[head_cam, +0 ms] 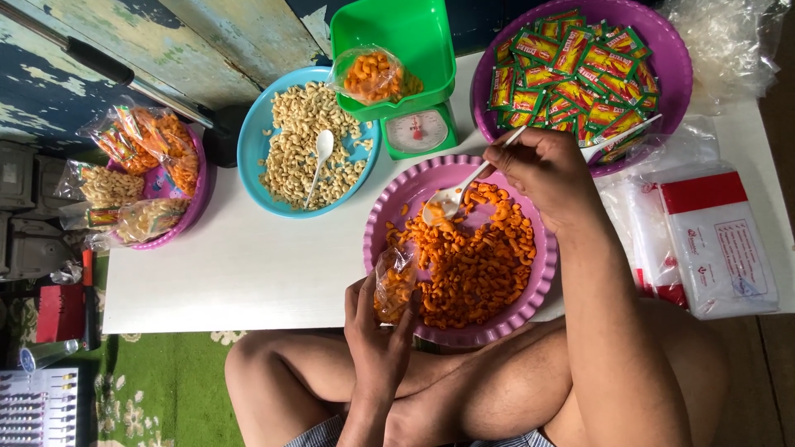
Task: A person sitting on the floor is using a plastic spoon to fill small plastic bags with orange snacks from a purple bowl, with other snacks and a scale nearby.
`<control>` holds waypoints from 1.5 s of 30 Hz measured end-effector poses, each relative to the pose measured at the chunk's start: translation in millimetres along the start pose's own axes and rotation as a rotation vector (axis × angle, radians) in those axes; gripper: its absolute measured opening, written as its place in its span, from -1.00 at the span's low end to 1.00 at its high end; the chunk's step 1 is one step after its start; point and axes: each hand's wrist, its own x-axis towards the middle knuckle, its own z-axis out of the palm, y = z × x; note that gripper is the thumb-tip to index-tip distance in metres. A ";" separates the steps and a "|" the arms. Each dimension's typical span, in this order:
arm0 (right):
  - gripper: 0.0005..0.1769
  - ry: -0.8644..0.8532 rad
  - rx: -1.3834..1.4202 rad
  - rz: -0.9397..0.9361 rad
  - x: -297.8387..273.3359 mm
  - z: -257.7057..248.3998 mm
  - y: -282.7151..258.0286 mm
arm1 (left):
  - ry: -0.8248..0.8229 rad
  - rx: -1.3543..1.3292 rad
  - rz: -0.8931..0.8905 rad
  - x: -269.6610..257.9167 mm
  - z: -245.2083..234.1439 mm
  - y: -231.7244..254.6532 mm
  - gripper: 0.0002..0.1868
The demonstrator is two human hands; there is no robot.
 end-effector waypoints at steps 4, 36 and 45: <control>-0.87 0.051 0.056 -0.008 -2.1 -2.6 -0.3 | -0.006 -0.007 -0.014 0.0 0.4 -0.3 -0.37; -0.84 -0.590 -0.306 -0.762 -68.3 48.1 -68.5 | 0.007 -0.472 -0.062 -4.8 6.1 22.3 -0.40; -0.88 -0.025 -0.365 -0.535 -66.0 16.7 -50.2 | 0.067 -0.429 0.072 -5.8 5.0 6.1 -0.50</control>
